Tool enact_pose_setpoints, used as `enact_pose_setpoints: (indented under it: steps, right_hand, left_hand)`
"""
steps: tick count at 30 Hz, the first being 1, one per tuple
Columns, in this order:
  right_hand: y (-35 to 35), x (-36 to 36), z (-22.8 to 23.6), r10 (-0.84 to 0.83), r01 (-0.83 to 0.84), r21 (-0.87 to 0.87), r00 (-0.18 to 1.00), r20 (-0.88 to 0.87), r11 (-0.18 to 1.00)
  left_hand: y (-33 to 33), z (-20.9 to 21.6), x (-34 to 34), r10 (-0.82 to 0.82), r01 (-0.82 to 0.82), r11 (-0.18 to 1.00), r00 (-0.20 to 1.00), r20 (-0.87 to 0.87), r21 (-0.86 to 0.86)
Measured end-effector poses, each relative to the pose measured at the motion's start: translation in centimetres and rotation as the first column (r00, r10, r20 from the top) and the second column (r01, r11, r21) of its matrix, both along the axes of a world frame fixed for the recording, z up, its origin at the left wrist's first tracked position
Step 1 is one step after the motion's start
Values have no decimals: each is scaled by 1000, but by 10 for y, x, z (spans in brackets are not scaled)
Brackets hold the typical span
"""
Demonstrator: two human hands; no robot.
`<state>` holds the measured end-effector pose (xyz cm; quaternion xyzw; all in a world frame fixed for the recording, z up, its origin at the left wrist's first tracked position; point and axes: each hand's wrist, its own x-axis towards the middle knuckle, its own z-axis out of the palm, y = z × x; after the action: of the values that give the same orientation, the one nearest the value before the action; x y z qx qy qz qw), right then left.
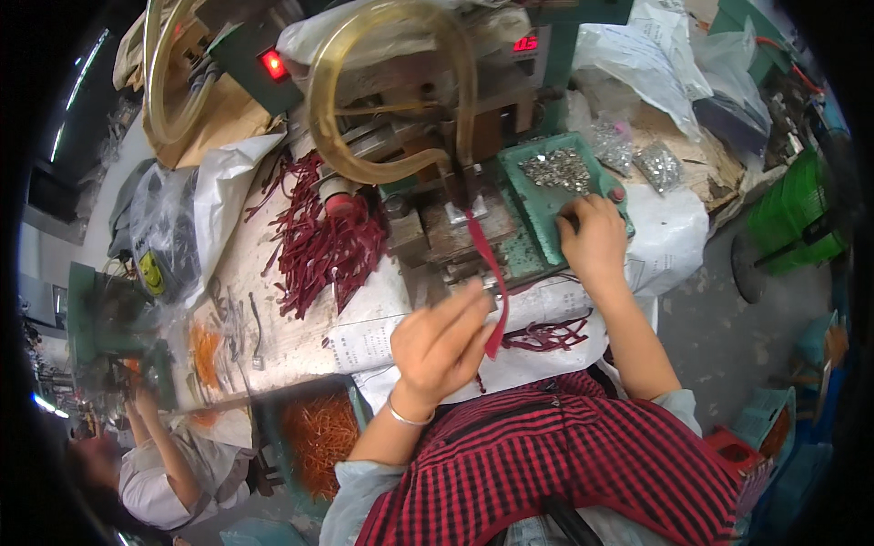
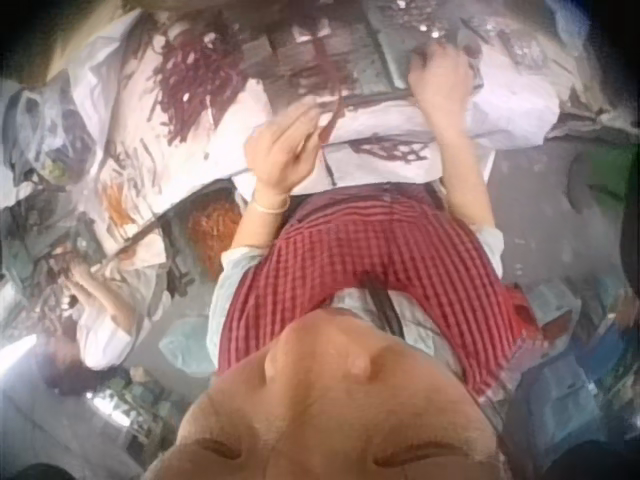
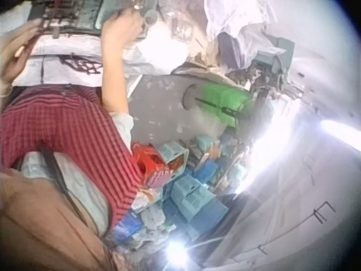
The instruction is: The person repeatedly picks red cords and small metal pieces from the table, places them into a press machine, and operates the lever to attach the metal piece to the cord. The finished cords are placed in a pile on the table.
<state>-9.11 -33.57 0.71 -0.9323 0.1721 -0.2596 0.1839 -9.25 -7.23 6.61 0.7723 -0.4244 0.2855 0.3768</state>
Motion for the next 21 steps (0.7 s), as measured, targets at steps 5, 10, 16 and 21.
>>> enact_pose_setpoints:
  steps: [5, 10, 16, 21]
  right_hand:
    - [-2, -7, -11, 6, 8, -159, 996, 92, 987]
    - [-4, 3, 1, 1, 2, -21, 990, 138, 1000]
    - [-18, -8, -7, 15, -50, 151, 974, 224, 987]
    - [-33, -64, -8, -135, 83, 280, 976, 171, 956]
  left_hand:
    - [59, 14, 15, 315, -307, 942, 948, 39, -138]
    - [64, 32, 103, 553, -553, 833, 833, -32, -10]
    - [51, -83, 206, 866, -680, 360, 499, 44, 638]
    - [69, -88, 185, 797, -646, 541, 598, -84, 538]
